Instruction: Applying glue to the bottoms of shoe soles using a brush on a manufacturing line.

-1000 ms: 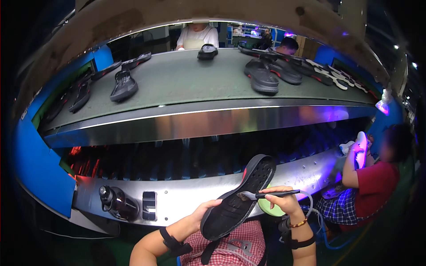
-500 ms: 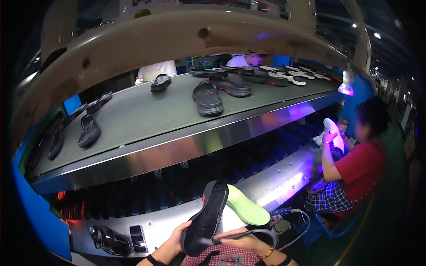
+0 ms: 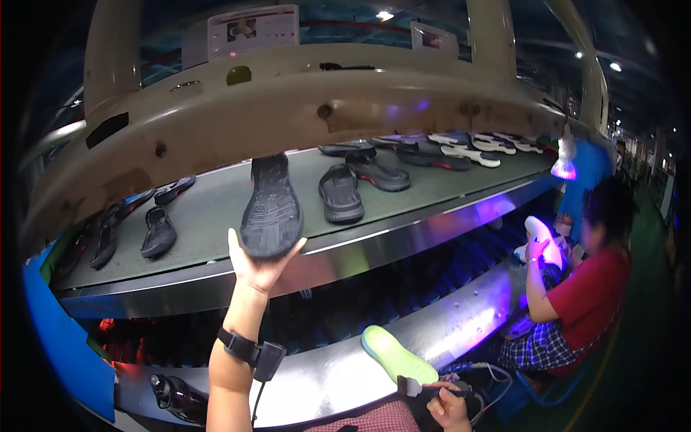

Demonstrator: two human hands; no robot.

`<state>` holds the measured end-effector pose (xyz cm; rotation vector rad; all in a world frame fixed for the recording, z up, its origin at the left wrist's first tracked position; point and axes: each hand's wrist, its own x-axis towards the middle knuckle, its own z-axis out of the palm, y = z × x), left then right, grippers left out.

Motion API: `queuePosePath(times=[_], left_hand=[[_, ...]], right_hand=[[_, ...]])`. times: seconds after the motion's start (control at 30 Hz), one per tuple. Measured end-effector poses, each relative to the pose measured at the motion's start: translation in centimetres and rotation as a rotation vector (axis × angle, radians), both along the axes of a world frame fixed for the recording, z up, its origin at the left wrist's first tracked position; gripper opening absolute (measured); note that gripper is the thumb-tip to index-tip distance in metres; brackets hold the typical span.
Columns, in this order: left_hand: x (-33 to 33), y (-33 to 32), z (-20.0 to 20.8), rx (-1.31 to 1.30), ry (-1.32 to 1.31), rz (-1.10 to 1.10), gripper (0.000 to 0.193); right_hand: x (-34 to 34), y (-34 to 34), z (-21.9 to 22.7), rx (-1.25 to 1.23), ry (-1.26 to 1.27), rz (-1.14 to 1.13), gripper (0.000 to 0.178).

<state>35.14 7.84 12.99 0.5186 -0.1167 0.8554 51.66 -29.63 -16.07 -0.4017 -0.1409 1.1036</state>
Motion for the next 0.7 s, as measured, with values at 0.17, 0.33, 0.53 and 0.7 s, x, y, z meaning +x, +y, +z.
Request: queuePosePath(times=[0.17, 0.33, 0.53, 0.7], left_hand=[[-1.2, 2.5, -1.2, -0.088, 0.273, -0.002, 0.102], [-0.9, 5.8, -1.9, 0.010, 0.333, 0.051, 0.058], [1.8, 7.0, -2.8, 0.582, 0.886, 0.557, 0.013], [6.2, 3.1, -3.3, 0.954, 0.891, 0.639, 0.065]], right_hand=[[0.1, -1.0, -0.7, -0.186, -0.266, -0.348, 0.012], [1.8, -0.3, -1.6, -0.004, 0.093, -0.023, 0.014], [2.3, 0.3, -2.6, -0.551, -0.486, -0.154, 0.019], [3.1, -0.1, -4.5, -0.272, -0.043, -0.159, 0.021]])
